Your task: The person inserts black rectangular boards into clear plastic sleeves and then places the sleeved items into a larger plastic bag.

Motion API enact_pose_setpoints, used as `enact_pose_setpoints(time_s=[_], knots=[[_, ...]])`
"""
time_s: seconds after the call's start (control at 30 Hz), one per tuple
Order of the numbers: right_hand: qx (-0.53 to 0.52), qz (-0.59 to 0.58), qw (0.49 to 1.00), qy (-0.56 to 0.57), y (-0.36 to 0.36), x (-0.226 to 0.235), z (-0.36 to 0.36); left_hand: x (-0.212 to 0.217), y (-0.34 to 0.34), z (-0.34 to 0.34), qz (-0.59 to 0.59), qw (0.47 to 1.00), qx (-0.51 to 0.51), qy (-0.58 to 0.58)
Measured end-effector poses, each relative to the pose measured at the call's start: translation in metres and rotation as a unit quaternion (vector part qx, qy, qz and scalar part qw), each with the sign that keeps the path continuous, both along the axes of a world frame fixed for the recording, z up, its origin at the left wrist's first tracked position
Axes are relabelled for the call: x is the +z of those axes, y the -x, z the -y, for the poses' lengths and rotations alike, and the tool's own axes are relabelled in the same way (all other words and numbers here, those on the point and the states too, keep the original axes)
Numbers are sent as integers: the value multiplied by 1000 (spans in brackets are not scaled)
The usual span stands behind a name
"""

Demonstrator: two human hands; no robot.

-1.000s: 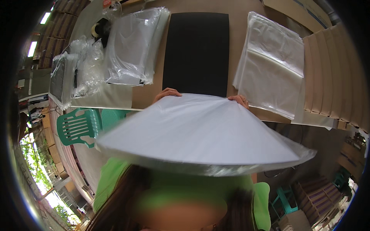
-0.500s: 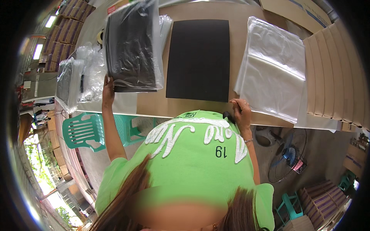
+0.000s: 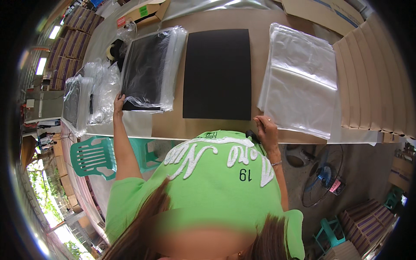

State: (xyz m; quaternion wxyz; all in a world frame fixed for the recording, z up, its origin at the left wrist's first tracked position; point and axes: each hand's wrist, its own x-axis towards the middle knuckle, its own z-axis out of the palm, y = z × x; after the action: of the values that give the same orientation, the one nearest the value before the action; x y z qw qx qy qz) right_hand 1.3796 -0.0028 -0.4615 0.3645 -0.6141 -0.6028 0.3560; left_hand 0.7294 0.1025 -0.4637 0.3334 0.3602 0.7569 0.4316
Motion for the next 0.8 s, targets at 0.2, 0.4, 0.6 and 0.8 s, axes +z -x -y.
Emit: enact_pose_setpoints(time_s=[0.2,0.4,0.6,0.8], knots=[[-145,165,964,-152,-27,14,-38,-7,25,-11,-176,982,-4,73],[-190,180,947,-188,-59,-5,-98,8,-68,-44,-460,881,71,-85],[-217,201,942,-159,-78,-44,-119,58,-202,-82,-176,966,-21,-190],[-176,80,975,-110,-88,-34,-122,48,-304,-85,-30,972,-157,-169]])
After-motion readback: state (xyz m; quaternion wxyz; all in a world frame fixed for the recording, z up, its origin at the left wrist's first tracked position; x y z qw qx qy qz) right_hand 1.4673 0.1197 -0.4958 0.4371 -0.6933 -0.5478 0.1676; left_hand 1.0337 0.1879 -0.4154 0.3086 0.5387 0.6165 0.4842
